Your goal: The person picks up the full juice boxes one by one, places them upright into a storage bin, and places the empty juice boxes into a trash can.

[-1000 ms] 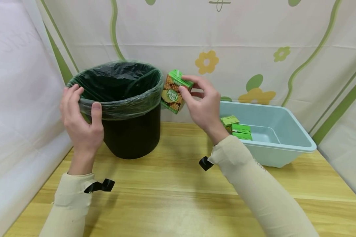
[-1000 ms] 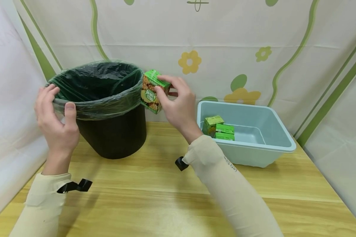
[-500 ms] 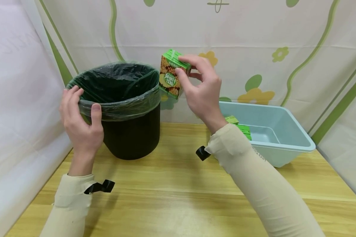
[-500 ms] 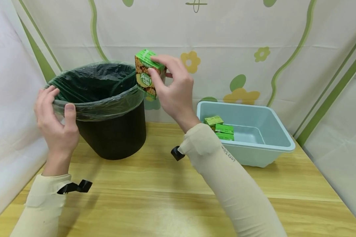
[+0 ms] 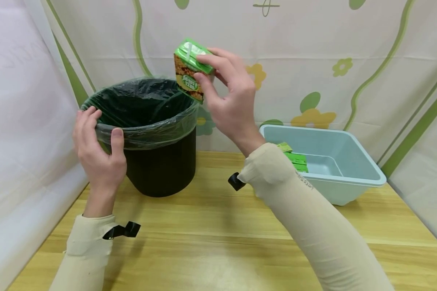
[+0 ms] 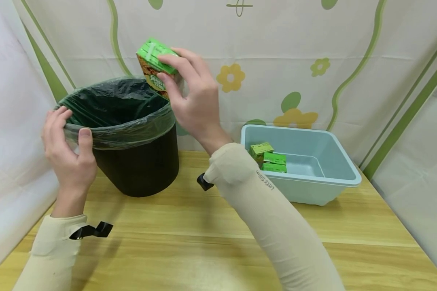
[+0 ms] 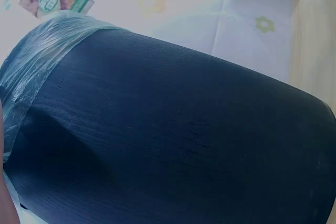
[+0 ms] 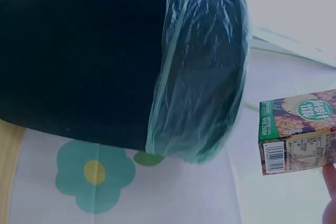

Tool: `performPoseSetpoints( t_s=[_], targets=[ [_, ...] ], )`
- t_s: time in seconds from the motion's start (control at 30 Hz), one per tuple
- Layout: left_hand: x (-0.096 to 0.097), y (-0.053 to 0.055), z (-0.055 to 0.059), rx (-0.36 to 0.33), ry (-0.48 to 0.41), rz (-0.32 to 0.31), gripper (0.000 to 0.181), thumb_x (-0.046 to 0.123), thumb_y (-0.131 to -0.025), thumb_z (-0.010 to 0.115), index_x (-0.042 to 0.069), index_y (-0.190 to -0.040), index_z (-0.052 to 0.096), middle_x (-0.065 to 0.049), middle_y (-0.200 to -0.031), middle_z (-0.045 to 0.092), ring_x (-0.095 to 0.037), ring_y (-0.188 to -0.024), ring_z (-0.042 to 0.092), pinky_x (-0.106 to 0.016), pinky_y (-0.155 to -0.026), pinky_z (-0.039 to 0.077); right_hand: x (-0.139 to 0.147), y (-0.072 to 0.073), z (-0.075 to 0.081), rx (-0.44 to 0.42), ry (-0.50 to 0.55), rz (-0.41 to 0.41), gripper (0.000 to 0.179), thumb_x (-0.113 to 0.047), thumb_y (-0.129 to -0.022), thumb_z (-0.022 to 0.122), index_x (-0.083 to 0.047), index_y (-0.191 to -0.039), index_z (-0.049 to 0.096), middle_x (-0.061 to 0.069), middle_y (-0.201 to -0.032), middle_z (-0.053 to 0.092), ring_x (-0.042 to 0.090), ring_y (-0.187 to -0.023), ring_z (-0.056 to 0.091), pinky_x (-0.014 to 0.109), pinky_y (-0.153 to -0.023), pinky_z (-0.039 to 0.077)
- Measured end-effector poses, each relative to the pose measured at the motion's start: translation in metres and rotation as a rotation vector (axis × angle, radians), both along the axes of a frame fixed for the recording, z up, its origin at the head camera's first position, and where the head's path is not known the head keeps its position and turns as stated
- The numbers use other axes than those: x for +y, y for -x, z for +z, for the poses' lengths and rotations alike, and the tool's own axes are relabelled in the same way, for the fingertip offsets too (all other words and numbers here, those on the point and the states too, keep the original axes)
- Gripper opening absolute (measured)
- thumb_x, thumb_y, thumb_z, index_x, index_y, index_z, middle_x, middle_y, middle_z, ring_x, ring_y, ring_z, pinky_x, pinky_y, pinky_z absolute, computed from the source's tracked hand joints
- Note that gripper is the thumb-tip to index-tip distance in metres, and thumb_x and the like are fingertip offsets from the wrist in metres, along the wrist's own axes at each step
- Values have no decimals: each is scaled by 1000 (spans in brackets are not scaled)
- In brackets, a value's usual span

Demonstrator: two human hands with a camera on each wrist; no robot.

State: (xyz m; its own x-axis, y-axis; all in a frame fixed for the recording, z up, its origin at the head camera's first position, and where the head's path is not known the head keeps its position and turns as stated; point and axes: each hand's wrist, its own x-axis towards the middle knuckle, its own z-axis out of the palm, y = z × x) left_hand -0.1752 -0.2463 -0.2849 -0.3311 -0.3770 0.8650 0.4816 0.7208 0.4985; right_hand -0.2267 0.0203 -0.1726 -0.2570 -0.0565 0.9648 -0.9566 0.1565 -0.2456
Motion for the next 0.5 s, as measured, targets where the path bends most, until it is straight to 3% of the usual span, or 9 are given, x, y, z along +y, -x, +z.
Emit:
performPoseSetpoints(
  t_s=[0.23, 0.5],
  targets=[
    [-1, -1, 1, -1, -2, -2, 74, 63, -99, 58, 4, -143, 64, -9, -156, 58, -25, -159, 37, -34, -133, 19, -25, 0, 0, -26, -56, 38, 27, -12, -101, 73, 2, -124, 74, 22, -137, 66, 24, -126, 65, 23, -105, 56],
    [4, 4, 0, -6, 4, -20, 75, 64, -99, 57, 4, -144, 64, -9, -157, 57, -25, -159, 36, -35, -133, 18, -39, -1, -11, -102, -234, -74, 30, -21, -103, 72, -5, -128, 74, 15, -139, 67, 17, -99, 67, 23, -89, 54]
  ],
)
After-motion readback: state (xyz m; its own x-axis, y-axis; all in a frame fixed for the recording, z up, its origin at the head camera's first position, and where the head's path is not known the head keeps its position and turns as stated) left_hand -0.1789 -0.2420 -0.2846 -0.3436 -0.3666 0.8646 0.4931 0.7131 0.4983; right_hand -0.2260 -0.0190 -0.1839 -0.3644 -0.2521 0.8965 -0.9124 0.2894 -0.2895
